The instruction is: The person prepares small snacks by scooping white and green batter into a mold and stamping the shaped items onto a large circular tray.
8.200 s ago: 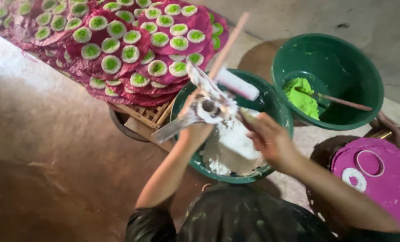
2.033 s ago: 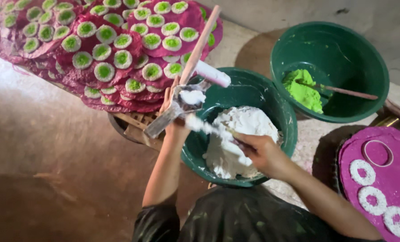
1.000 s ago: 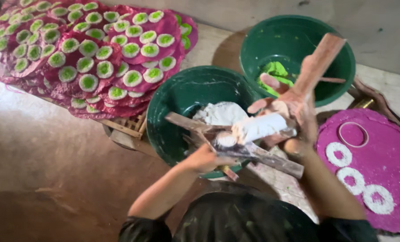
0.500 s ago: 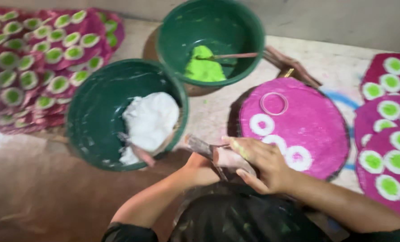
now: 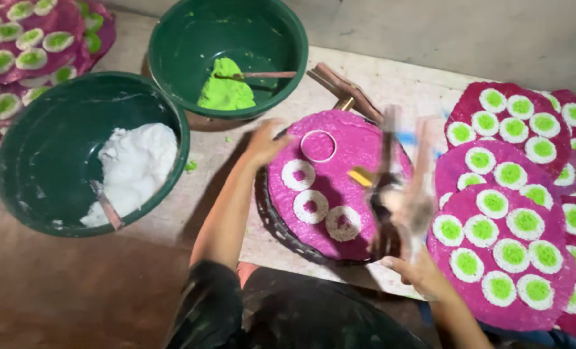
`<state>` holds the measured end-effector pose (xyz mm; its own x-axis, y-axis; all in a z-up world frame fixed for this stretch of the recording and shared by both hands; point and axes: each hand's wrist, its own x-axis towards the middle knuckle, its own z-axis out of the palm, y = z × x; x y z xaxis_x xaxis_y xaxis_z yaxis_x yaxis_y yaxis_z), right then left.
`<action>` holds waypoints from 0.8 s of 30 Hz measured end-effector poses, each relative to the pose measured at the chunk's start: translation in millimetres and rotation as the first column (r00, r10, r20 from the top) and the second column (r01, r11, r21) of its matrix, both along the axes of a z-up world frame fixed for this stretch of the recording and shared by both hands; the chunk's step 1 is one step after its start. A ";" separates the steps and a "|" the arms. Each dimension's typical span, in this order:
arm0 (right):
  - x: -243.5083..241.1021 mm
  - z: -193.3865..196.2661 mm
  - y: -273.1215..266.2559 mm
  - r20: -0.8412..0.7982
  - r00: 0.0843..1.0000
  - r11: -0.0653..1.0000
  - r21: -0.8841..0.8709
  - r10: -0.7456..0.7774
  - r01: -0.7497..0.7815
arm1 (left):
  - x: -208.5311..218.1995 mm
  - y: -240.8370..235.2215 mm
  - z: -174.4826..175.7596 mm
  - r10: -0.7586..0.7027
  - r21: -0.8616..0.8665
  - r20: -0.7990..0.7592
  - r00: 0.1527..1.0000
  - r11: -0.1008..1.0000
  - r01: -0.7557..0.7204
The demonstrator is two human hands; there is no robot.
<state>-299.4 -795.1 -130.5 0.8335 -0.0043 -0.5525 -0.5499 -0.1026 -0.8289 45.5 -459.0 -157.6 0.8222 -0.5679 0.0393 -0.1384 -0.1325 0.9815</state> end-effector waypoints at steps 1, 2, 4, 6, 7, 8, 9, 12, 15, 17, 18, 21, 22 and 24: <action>-7.1 -4.5 -5.3 -0.085 0.993 0.982 -0.178 -0.084 0.067 | 13.4 3.8 -21.4 0.170 0.202 0.018 0.985 0.964 -0.170; -11.0 -7.7 -12.3 0.056 0.988 0.985 -0.090 -0.145 0.149 | 23.0 3.4 -41.2 0.298 0.378 0.030 0.954 0.880 -0.287; -16.4 -12.3 -20.2 0.315 0.902 0.955 0.114 -0.297 0.274 | 27.8 3.9 -72.6 0.258 0.247 -0.281 0.924 0.950 -0.190; -20.7 -14.7 -23.7 0.367 0.852 0.928 0.119 -0.373 0.354 | 19.9 5.8 -93.4 0.237 0.051 -0.553 0.799 0.966 -0.252; -23.2 -16.4 -22.9 0.390 0.824 0.911 0.124 -0.410 0.394 | 12.7 6.5 -101.8 0.276 0.008 -0.599 0.752 0.941 -0.338; -25.8 -17.0 -23.1 0.385 0.818 0.903 0.153 -0.428 0.401 | 1.5 5.2 -110.6 0.307 -0.029 -0.646 0.699 0.905 -0.424; -27.7 -17.0 -23.0 0.379 0.811 0.895 0.182 -0.446 0.407 | -15.5 4.4 -117.0 0.286 -0.104 -0.613 0.736 0.895 -0.435; -24.0 -13.1 -17.8 0.343 0.798 0.868 0.166 -0.496 0.468 | -79.9 6.6 -126.0 0.502 -0.007 -0.503 0.704 0.812 -0.584; -10.4 -4.2 -6.7 0.269 0.793 0.836 0.124 -0.547 0.534 | -131.0 13.7 -113.7 0.470 -0.014 -0.505 0.723 0.834 -0.552; 1.3 3.2 5.3 0.302 0.787 0.843 0.174 -0.538 0.509 | -147.8 13.2 -92.9 0.423 -0.019 -0.467 0.777 0.873 -0.487; 6.0 9.0 11.7 0.362 0.777 0.858 0.233 -0.514 0.459 | -153.8 12.2 -78.1 0.397 -0.021 -0.448 0.801 0.891 -0.453; 21.1 26.7 29.0 0.403 0.779 0.873 0.298 -0.481 0.385 | -168.2 5.4 -27.1 0.499 0.125 0.106 0.860 0.851 -0.509; 24.3 32.6 34.0 0.396 0.786 0.876 0.300 -0.474 0.377 | -171.0 5.4 -11.4 0.418 0.198 0.243 0.876 0.862 -0.466; 29.4 41.1 43.2 0.334 0.801 0.864 0.270 -0.498 0.424 | -171.8 6.1 12.5 0.203 0.348 0.478 0.854 0.849 -0.397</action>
<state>-270.0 -751.9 -89.5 0.8992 -0.3771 -0.2220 -0.1333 0.2470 -0.9598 -126.3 -453.0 -145.2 0.9145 -0.3346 0.2272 -0.3951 -0.6191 0.6787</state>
